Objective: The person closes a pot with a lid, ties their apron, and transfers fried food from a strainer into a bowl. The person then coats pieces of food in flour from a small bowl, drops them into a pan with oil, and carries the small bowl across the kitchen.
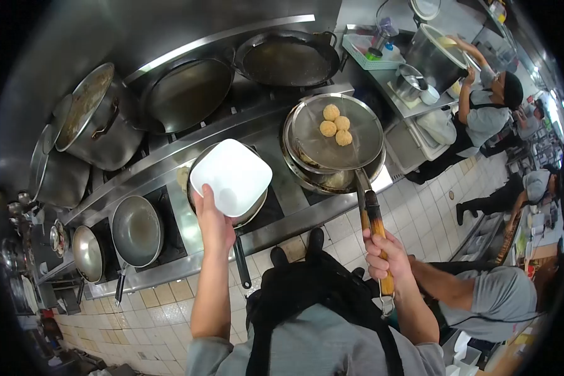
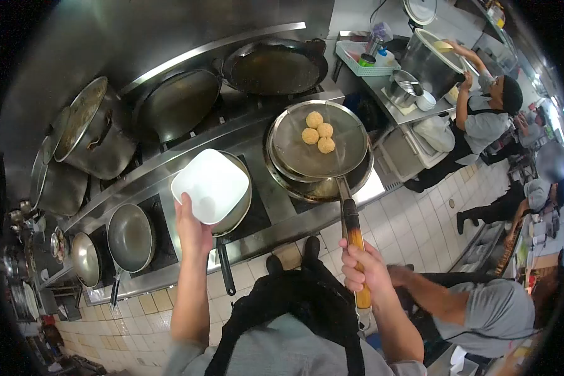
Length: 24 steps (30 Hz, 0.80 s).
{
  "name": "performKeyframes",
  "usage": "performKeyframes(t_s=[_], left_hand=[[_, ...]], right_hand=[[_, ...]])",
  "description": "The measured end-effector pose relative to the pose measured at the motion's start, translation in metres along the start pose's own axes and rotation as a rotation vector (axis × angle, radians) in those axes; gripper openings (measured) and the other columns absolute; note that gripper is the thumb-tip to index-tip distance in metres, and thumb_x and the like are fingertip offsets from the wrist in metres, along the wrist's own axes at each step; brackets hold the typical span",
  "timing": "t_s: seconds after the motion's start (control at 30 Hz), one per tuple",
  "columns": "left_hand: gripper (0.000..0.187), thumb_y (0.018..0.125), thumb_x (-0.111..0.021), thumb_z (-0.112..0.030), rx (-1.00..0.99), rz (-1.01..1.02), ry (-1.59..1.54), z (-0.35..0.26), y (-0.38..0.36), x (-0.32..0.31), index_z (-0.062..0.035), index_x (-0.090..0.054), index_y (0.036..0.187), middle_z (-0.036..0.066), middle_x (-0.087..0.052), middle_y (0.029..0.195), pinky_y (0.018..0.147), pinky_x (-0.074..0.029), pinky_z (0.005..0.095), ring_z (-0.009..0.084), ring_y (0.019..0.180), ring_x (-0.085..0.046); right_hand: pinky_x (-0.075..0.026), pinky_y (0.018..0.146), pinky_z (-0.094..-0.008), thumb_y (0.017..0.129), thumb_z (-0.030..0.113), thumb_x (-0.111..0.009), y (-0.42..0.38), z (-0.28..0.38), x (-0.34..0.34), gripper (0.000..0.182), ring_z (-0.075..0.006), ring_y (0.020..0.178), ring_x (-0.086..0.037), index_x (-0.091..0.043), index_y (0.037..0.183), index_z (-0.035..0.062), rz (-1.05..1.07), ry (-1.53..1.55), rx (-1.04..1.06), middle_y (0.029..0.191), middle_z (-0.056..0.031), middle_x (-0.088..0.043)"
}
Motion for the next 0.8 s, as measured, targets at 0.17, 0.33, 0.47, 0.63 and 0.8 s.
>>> performKeyframes(t_s=[0.17, 0.33, 0.47, 0.63, 0.8], left_hand=[[0.046, 0.107, -0.043, -0.043, 0.033, 0.003, 0.12, 0.017, 0.023, -0.042, -0.0153, -0.039, 0.145, 0.006, -0.059, 0.13, 0.07, -0.059, 0.0368, 0.0232, 0.109, -0.066], [0.051, 0.108, -0.04, -0.045, 0.068, 0.053, 0.143, 0.035, 0.045, -0.095, -0.0151, -0.032, 0.149, 0.013, -0.057, 0.136, 0.076, -0.063, 0.0527, 0.0313, 0.111, -0.068], [0.052, 0.108, -0.037, -0.045, 0.048, 0.087, 0.156, 0.041, 0.055, -0.126, -0.0155, -0.03, 0.15, 0.013, -0.057, 0.136, 0.077, -0.063, 0.0521, 0.0303, 0.111, -0.067], [0.05, 0.109, -0.031, -0.046, 0.068, 0.059, 0.173, 0.052, 0.074, -0.133, -0.0165, -0.03, 0.15, 0.014, -0.053, 0.141, 0.078, -0.063, 0.0491, 0.0313, 0.113, -0.066], [0.046, 0.11, -0.033, -0.043, 0.107, 0.05, 0.131, 0.05, 0.095, -0.128, -0.0128, -0.034, 0.144, 0.014, -0.055, 0.135, 0.071, -0.064, 0.0458, 0.0283, 0.108, -0.068]], right_hand=[[-0.03, 0.036, -0.0229, 0.098, 0.016, -0.06, -0.012, 0.04, 0.01, 0.025, -0.005, 0.044, -0.036, -0.057, 0.12, 0.0042, 0.029, -0.163, 0.016, 0.074, 0.0004, -0.047], [-0.03, 0.036, -0.0252, 0.097, 0.013, -0.059, 0.001, 0.08, 0.016, 0.026, -0.0073, 0.042, -0.037, -0.055, 0.121, 0.0024, 0.1, -0.267, -0.066, 0.069, -0.0016, -0.046], [-0.033, 0.037, -0.0281, 0.095, 0.013, -0.06, 0.024, 0.103, 0.023, 0.03, -0.0098, 0.042, -0.038, -0.054, 0.123, 0.0021, 0.153, -0.474, -0.111, 0.064, -0.0013, -0.045], [-0.034, 0.038, -0.0272, 0.096, 0.011, -0.057, 0.047, 0.114, 0.01, 0.028, -0.0088, 0.043, -0.038, -0.053, 0.122, 0.0013, 0.202, -0.542, -0.113, 0.064, -0.0004, -0.045], [-0.034, 0.039, -0.0266, 0.098, 0.01, -0.055, 0.055, 0.115, -0.013, 0.026, -0.0073, 0.043, -0.038, -0.052, 0.122, 0.0006, 0.114, -0.622, -0.088, 0.064, 0.0003, -0.045]])
Point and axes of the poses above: each hand's wrist, its own y-axis towards the middle knuckle, its own x-axis out of the back of the hand, z = x × y, the point moved 3 cm from there along y, towards the middle knuckle
